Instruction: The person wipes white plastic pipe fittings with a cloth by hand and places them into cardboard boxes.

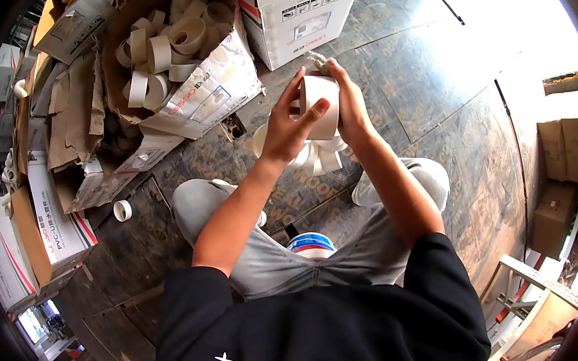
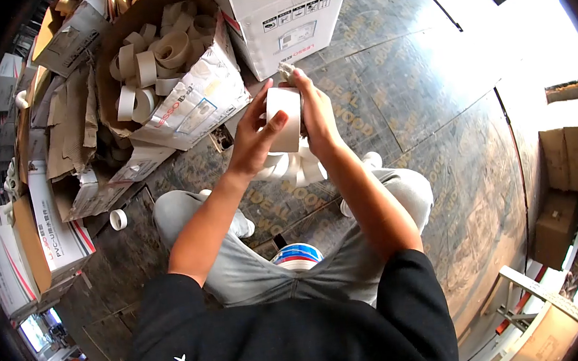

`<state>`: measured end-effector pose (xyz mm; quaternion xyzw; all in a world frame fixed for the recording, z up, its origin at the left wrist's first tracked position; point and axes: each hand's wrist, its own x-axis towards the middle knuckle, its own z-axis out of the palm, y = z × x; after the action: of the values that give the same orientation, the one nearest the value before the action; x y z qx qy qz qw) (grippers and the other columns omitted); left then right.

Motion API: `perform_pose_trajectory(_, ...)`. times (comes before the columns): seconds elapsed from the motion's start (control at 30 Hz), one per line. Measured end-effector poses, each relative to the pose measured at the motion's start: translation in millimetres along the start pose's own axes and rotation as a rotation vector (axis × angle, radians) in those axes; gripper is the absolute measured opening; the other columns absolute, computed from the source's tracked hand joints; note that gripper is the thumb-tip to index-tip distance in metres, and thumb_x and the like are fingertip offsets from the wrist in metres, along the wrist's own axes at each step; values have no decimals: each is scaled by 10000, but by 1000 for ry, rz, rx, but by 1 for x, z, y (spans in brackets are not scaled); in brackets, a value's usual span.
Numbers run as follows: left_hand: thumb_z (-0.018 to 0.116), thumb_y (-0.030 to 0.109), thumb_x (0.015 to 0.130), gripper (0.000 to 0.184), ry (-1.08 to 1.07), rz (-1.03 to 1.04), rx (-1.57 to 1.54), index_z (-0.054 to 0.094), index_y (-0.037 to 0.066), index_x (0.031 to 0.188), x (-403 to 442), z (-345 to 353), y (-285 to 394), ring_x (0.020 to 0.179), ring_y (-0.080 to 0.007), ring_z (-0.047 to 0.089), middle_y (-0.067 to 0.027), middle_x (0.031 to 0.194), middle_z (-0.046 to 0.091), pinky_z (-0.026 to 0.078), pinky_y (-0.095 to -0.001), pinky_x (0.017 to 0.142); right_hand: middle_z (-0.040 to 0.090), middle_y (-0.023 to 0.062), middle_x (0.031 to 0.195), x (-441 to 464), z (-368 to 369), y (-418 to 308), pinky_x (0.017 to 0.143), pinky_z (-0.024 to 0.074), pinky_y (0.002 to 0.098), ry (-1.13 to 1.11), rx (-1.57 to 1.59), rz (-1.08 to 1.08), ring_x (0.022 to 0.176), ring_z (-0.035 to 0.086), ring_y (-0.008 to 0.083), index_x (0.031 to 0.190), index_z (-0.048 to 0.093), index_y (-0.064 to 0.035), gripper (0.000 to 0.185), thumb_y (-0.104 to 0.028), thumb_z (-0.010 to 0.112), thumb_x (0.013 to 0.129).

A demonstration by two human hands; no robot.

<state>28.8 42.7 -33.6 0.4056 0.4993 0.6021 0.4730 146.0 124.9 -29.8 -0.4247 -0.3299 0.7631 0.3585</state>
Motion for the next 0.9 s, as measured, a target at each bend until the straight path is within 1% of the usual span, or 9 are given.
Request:
perform_pose_trajectory(0.13, 667, 537, 914, 843, 21, -59, -70, 388, -7, 1494, -1, 5, 6, 1098, -167, 596, -138, 1271, 602, 483, -283, 918, 686, 8, 780, -8, 4, -9, 615, 489, 226, -24, -217, -289, 672, 619, 75, 1018, 720, -4, 389, -378, 620, 979)
perform_pose_trajectory(0.2, 512, 541, 1004, 672, -15, -169, -102, 483, 5, 1407, 4, -4, -6, 1160, -159, 583, -114, 1305, 583, 472, -297, 981, 699, 80, 944, -16, 8, -12, 725, 509, 257, -199, -389, -544, 822, 647, 118, 1066, 694, 57, 369, -285, 691, 927)
perform_pose_trajectory(0.27, 522, 538, 1001, 662, -18, -140, -222, 501, 8, 1398, 5, -13, -10, 1102, -169, 618, -119, 1250, 610, 509, -298, 925, 671, 139, 1118, -19, 12, -20, 891, 503, 338, -324, -699, -848, 1000, 655, 227, 1132, 659, 96, 455, -229, 771, 833)
perform_pose_trajectory(0.3, 532, 535, 998, 653, -22, -119, -341, 519, 10, 1388, 3, -17, -11, 1043, -179, 653, -123, 1195, 638, 546, -300, 869, 655, 145, 1164, -20, 14, -25, 955, 488, 365, -417, -689, -778, 1063, 647, 276, 1228, 621, 72, 604, -278, 814, 776)
perform_pose_trajectory(0.43, 418, 687, 971, 808, -20, -328, -291, 516, -8, 1372, 9, -27, 12, 1062, -221, 670, -153, 1214, 634, 584, -321, 860, 593, 155, 1257, -13, 13, -8, 1017, 471, 369, -465, -587, -670, 1157, 598, 260, 1431, 421, 20, 963, -286, 908, 659)
perform_pose_trajectory(0.57, 325, 698, 990, 784, -117, -316, -242, 443, 70, 1444, 5, -32, 15, 1113, -186, 649, -103, 1290, 605, 569, -311, 872, 606, 153, 1226, -17, 17, -7, 974, 504, 363, -390, -468, -544, 1123, 618, 241, 1400, 425, 27, 947, -232, 929, 640)
perform_pose_trajectory(0.73, 578, 623, 922, 878, -142, -99, -87, 343, 16, 1512, 1, -29, 27, 1226, -276, 586, -212, 1315, 583, 493, -394, 1013, 630, 143, 1155, -25, 21, -20, 886, 564, 374, -83, -170, -362, 1039, 653, 230, 1372, 437, 5, 796, -144, 880, 728)
perform_pose_trajectory(0.83, 873, 328, 734, 1033, -228, 158, 552, 283, 96, 1550, -3, -24, 36, 1275, -323, 554, -195, 1374, 562, 466, -408, 1030, 624, 104, 1094, -19, 18, -15, 798, 569, 336, -39, 20, -273, 954, 652, 196, 1294, 481, -28, 616, -156, 815, 792)
perform_pose_trajectory(0.9, 926, 284, 660, 1129, -265, 198, 721, 258, 121, 1555, 1, -22, 30, 1292, -330, 538, -186, 1411, 530, 469, -404, 1036, 641, 105, 1056, -16, 14, -10, 769, 572, 339, -92, 175, -162, 914, 663, 190, 1249, 509, -27, 513, -192, 767, 837)
